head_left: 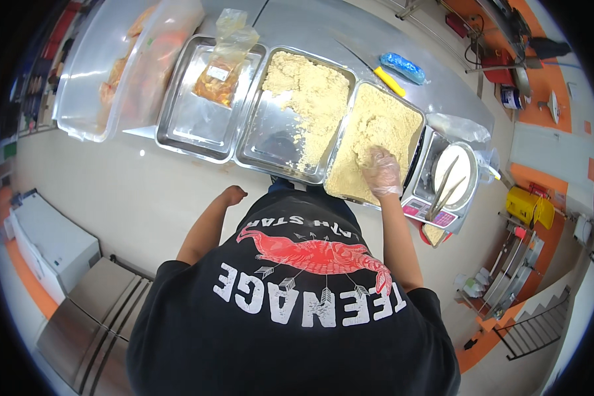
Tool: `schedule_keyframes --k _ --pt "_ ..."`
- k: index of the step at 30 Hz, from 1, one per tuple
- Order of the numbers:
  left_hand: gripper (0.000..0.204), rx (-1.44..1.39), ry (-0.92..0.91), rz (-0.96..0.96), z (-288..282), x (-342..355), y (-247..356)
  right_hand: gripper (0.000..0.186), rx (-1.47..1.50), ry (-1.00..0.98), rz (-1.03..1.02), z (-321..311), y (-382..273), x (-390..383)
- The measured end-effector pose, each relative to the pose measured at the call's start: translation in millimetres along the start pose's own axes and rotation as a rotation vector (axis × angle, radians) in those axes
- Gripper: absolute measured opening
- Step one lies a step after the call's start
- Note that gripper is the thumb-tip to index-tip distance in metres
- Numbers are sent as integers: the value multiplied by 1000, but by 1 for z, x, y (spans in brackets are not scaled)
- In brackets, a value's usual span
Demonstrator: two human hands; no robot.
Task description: The person breaded pieces of food by dipping them into a tray of breadcrumbs, pressing the crumbs onto the surface, and then placing them into a bowl of liquid with tongs before returning them to the breadcrumb tray.
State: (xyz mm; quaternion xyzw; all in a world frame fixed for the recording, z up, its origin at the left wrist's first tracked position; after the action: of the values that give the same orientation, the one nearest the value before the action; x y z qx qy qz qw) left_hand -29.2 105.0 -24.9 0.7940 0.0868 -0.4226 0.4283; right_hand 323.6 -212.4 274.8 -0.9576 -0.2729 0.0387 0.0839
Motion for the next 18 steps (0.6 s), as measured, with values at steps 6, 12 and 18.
schedule_keyframes --k 6,12,18 --pt "33 -31 -34 -27 -1 2 -14 64 -117 -271 571 -18 24 -13" --pt "28 -10 22 59 -32 18 15 69 -40 -254 722 6 24 -8" --pt "25 -27 65 47 -48 30 47 56 114 -362 712 32 72 -4"
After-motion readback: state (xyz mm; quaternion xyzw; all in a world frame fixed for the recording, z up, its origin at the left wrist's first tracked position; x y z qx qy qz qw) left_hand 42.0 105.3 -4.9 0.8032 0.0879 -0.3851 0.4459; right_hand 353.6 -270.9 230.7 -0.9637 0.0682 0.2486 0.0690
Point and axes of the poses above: each hand's wrist, its own x-axis towards the middle knuckle, its own z-axis out of the palm, y = z × x, the point moved 3 cm from there along x, towards the middle knuckle, and after that the axes turned 8 degrees about z, right-handed, at the moved point
